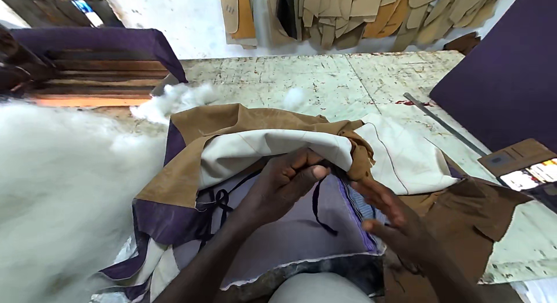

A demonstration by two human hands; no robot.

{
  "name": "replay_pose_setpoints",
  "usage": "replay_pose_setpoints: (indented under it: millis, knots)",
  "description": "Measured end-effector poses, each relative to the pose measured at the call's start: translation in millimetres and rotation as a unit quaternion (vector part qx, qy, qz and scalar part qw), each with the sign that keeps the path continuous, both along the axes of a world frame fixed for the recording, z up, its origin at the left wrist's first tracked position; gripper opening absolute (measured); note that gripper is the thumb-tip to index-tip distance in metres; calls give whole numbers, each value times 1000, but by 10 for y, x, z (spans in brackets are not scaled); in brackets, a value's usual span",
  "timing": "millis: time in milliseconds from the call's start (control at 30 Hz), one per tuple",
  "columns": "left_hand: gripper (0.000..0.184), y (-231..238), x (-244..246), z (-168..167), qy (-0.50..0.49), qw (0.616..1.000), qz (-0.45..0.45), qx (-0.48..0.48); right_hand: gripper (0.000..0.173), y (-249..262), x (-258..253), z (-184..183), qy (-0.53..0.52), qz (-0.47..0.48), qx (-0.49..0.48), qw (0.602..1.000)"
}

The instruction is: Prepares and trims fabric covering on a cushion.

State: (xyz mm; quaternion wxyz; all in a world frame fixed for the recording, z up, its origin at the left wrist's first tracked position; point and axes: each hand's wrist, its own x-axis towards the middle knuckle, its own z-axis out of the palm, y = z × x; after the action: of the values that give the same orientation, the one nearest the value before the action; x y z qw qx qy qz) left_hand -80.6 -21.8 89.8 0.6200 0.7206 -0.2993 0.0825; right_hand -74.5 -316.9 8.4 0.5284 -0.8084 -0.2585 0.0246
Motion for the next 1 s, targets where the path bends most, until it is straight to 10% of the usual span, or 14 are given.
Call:
replay_pose_setpoints:
  millis: [100, 233, 500, 700, 1000]
  knots:
    - [15, -86, -88, 418, -69, 997, -14, 7, 98, 646, -10, 396, -29, 122, 117, 985]
    - [14, 48, -209, 770, -144, 989, 9, 14, 23, 906, 7, 763, -25, 190, 177, 965]
    - [13, 721, -381, 299, -55, 975, 212, -46, 23, 218, 180, 849, 48, 103, 202, 973]
    - [42, 693, -331, -142, 24, 925, 212, 315, 22, 277, 190, 650, -4, -7, 151, 988]
    - [31, -316, -325, -579, 91, 987, 128, 23, 21, 687, 204, 525, 74, 95, 38, 992]
